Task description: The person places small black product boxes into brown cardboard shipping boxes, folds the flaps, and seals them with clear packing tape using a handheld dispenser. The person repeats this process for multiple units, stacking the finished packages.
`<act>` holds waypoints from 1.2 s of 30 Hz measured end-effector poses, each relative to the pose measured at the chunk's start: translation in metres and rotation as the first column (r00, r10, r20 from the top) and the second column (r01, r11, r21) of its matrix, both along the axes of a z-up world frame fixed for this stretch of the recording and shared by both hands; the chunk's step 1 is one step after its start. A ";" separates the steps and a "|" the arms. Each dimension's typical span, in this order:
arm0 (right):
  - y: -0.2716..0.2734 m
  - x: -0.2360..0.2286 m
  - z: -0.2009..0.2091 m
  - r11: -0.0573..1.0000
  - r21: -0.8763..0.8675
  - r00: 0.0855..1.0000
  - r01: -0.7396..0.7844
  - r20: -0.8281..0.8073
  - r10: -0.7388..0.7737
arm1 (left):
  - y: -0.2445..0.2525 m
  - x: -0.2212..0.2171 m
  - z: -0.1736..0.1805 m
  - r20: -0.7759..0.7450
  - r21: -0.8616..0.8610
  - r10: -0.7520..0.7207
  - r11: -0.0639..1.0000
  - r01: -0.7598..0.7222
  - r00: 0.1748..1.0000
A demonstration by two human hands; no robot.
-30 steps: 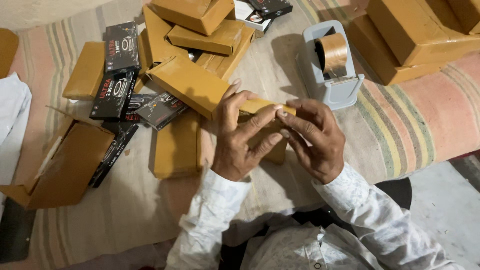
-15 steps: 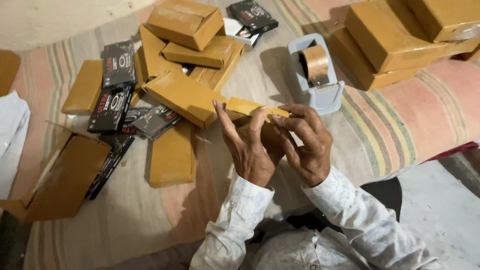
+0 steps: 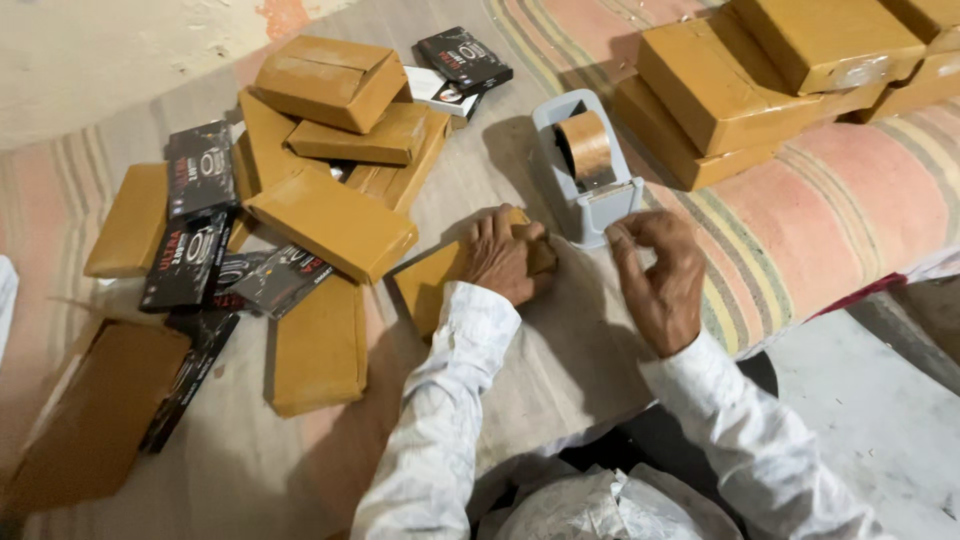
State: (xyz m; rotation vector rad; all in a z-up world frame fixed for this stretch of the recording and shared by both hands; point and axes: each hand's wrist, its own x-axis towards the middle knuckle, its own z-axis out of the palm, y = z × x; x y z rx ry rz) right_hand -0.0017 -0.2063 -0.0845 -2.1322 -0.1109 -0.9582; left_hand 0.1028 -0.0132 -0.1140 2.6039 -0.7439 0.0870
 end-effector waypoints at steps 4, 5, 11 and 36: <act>-0.037 0.052 0.000 0.958 -0.183 0.971 0.221 -0.047 -0.233 | -0.015 -0.006 -0.005 0.147 0.173 0.077 0.980 -0.102 0.986; -0.044 0.069 0.002 0.936 -0.250 0.961 0.248 -0.059 -0.271 | -0.020 -0.007 -0.001 0.158 0.153 0.118 0.978 -0.143 0.980; -0.054 0.117 0.004 0.974 -0.157 0.843 0.165 -0.491 -0.222 | -0.050 -0.016 0.013 0.125 0.146 0.332 0.926 -0.348 0.935; -0.046 0.060 0.014 0.814 0.580 0.816 0.030 -0.485 0.315 | -0.049 -0.016 0.012 0.198 0.122 0.339 0.922 -0.367 0.920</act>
